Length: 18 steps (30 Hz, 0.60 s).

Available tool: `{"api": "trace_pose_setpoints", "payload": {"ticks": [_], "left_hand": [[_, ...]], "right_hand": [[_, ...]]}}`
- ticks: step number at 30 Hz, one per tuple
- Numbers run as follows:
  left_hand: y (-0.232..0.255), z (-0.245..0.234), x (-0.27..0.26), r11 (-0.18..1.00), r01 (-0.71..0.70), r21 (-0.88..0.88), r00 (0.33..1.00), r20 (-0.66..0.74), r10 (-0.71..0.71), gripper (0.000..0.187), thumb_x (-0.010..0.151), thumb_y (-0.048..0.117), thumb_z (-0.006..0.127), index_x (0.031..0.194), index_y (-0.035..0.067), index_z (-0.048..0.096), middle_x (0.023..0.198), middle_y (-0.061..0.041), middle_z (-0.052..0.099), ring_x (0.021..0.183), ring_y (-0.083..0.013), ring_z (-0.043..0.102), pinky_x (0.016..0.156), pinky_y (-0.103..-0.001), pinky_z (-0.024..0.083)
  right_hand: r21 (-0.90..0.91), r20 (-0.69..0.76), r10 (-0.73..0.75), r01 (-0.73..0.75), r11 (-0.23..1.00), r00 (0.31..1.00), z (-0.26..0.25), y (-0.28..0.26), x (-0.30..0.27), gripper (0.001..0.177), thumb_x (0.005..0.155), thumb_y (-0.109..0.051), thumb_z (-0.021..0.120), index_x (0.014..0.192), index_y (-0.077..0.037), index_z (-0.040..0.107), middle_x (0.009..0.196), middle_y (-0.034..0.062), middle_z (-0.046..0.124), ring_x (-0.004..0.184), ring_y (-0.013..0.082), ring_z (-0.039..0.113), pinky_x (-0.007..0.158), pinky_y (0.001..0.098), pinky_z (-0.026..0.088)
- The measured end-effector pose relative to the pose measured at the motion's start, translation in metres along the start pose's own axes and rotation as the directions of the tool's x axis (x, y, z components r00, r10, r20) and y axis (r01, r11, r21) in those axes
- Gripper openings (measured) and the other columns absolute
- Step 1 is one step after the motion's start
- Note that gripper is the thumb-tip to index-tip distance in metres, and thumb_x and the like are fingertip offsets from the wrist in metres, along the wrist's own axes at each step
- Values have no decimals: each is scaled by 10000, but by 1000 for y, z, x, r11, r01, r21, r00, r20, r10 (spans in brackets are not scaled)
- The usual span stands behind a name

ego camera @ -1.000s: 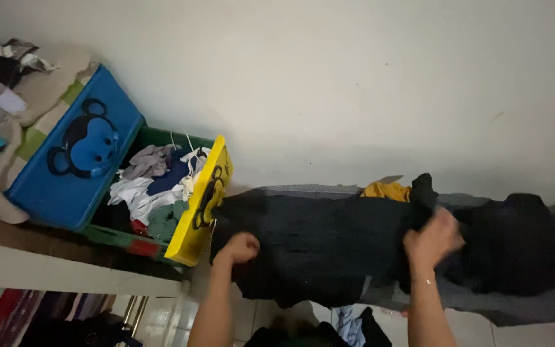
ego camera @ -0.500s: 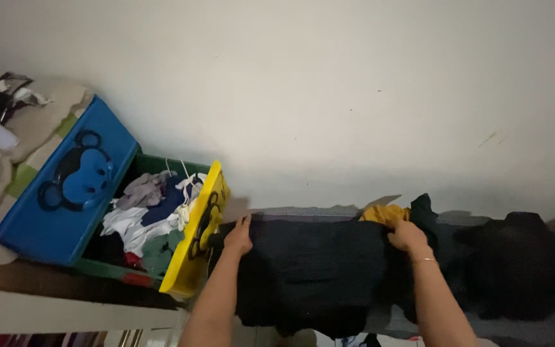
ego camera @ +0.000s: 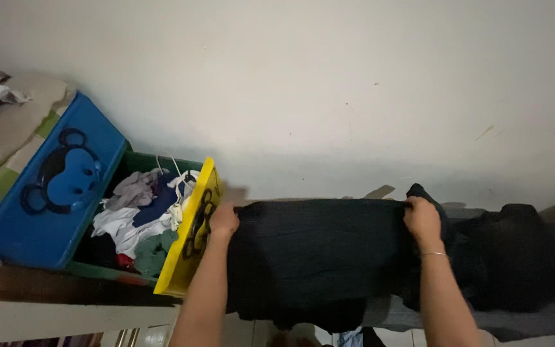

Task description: Organize folded clothes and place them into stacks inside a closet or storage unit.

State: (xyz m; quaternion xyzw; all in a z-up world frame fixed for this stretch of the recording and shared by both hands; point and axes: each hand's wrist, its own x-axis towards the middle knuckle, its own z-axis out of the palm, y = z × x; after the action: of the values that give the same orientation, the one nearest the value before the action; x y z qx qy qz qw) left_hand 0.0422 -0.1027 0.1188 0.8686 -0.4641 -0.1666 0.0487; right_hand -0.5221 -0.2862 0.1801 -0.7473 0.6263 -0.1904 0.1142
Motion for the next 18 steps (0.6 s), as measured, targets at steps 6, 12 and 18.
{"api": "trace_pose_setpoints", "payload": {"ticks": [6, 12, 18], "left_hand": [[48, -39, -82, 960, -275, -48, 958, 69, 278, 1119, 659, 400, 921, 1586, 272, 308, 1689, -143, 152, 1452, -430, 305, 1166, -521, 364], [50, -11, -115, 935, -299, 190, 913, 342, 222, 1190, 687, 542, 907, 1612, 341, 186, 1693, -97, 88, 1559, -335, 142, 1194, -660, 220], [73, 4, -106, 934, -313, 171, 944, 168, 285, 932, 853, 433, 767, 1601, 235, 248, 1651, -112, 222, 1441, -365, 321, 1163, -591, 293]], "right_hand": [[169, -116, -319, 335, 927, 941, 6, -63, -47, 660, 761, -247, 804, 1330, -9, 568, 1363, 221, 587, 1252, 434, 553, 1068, 486, 465], [183, 317, -483, 447, 876, 816, -30, -123, -89, 987, 580, -381, 974, 1402, -52, 539, 1375, 259, 516, 1234, 478, 490, 958, 542, 411], [86, 591, -267, 269, 959, 762, 19, -98, -85, 698, 786, -291, 739, 1445, -169, 543, 1079, 76, 657, 1080, 292, 669, 1032, 480, 490]]}}
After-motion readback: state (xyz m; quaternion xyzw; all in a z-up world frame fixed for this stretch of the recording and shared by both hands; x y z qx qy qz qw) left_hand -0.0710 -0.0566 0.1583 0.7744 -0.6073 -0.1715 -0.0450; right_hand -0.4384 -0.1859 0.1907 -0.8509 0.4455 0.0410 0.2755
